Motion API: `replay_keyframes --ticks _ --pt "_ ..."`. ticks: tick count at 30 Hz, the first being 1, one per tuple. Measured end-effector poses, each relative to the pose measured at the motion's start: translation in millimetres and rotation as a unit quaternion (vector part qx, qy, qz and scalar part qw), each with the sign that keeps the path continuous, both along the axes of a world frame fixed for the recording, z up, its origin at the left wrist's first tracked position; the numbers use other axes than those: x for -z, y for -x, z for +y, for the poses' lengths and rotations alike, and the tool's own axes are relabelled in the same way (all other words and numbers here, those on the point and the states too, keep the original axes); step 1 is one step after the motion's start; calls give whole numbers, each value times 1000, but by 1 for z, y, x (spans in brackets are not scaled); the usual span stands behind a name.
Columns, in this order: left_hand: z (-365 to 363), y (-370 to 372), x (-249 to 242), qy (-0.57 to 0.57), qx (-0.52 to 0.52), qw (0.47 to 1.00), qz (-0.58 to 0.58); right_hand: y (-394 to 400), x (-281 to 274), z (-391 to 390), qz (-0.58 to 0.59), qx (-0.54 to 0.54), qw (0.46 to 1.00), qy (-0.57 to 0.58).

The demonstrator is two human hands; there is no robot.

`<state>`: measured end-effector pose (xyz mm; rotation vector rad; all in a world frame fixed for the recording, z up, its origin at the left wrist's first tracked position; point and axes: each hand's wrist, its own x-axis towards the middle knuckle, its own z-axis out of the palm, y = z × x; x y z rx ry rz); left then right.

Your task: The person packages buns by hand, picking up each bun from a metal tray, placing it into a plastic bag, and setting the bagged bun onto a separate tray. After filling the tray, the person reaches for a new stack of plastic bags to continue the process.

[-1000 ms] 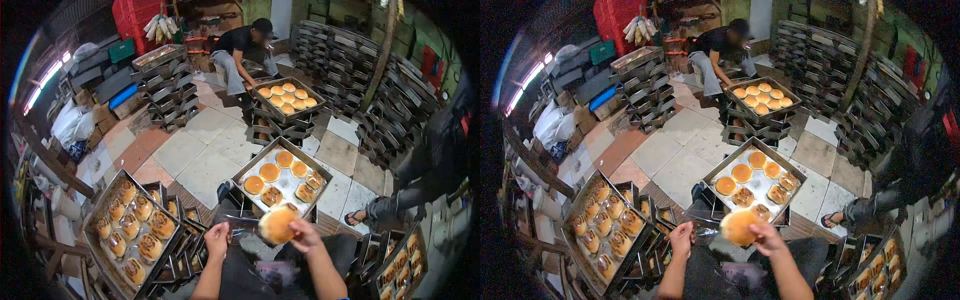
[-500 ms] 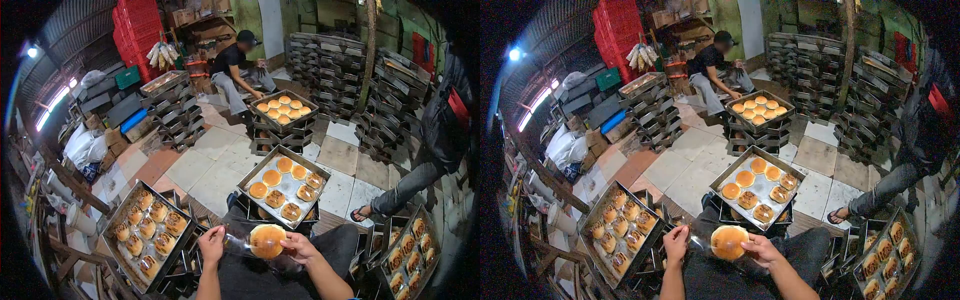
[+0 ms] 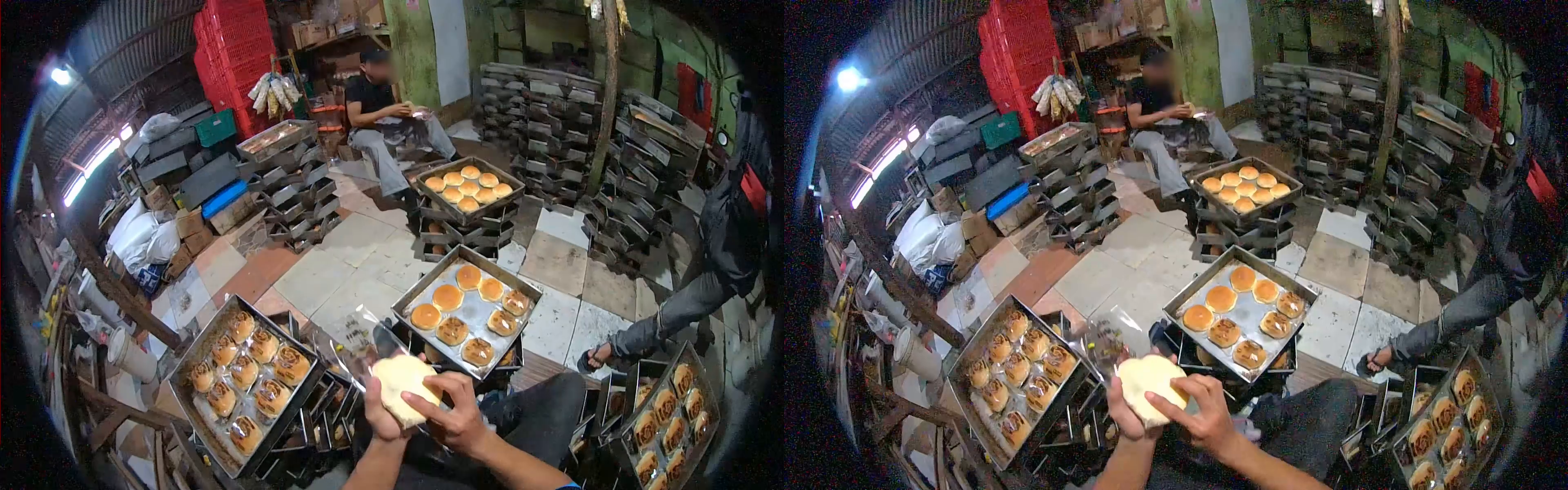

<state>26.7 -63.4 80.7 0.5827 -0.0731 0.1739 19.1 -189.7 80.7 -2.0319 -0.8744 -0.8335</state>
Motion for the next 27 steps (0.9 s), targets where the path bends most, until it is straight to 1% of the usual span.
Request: replay_keyframes --ticks 1,2,4,5,6,8,9,10,11,12,13,14,15,16,17,18,19,20,21,22,24,25,26,27 --pt "-2 9 7 -37 -22 999 24 -6 12 -1 -42 3 999 9" --pt "-2 7 13 -72 -47 996 32 -5 13 -1 -56 13 998 6" --pt "9 7 2 -9 14 1000 -17 -3 4 2 -52 -41 998 1" --pt "16 10 1 54 67 996 8 0 4 3 -48 -41 998 -1" --pt "17 9 0 53 67 996 13 2 2 5 -47 -44 998 -3" --pt "15 6 4 -111 -19 993 -22 1 -4 6 -42 -47 998 -2" --pt "10 9 -4 -139 -51 989 7 0 -7 7 -37 -41 998 -1" --pt "12 7 -6 -137 -52 989 12 -2 -10 8 -32 -36 999 2" --pt "18 5 -8 -112 -60 992 9 -3 -13 10 10 -89 996 12" --pt "23 3 -10 -88 -68 994 6 5 -22 11 82 -142 986 11" --pt "24 2 -14 -96 -106 990 6 8 -26 11 82 -145 986 25" --pt "21 9 -16 -97 -106 990 10 10 -27 11 81 -147 985 40" --pt "14 18 -21 -219 -138 966 -26 10 -28 11 85 -147 985 40" --pt "8 23 -23 -335 -167 925 -63 9 -28 9 58 -137 989 4" --pt "5 25 -14 -300 -195 929 -99 8 -28 7 31 -126 991 -31" --pt "5 24 -23 -297 -194 930 -96 8 -27 4 35 -126 991 -28" --pt "10 22 -42 -168 -135 974 -71 8 -25 1 16 -129 991 6" --pt "15 21 -52 -34 -73 996 -43 9 -23 0 -1 -134 990 40" --pt "21 19 -42 -47 -26 998 -31 10 -26 3 -9 -122 992 44" --pt "17 24 -35 -47 -24 998 -28 10 -26 2 -6 -121 992 44" --pt "5 29 -27 -224 -108 966 -65 6 -25 2 -45 -88 995 -1" --pt "11 24 -24 -197 -62 973 -104 5 -24 0 -56 -93 994 1" --pt "18 22 -25 -199 -60 973 -100 6 -24 -1 -51 -92 994 -2" --pt "22 16 -48 -104 -36 988 -110 6 -24 -3 -51 -105 993 17"
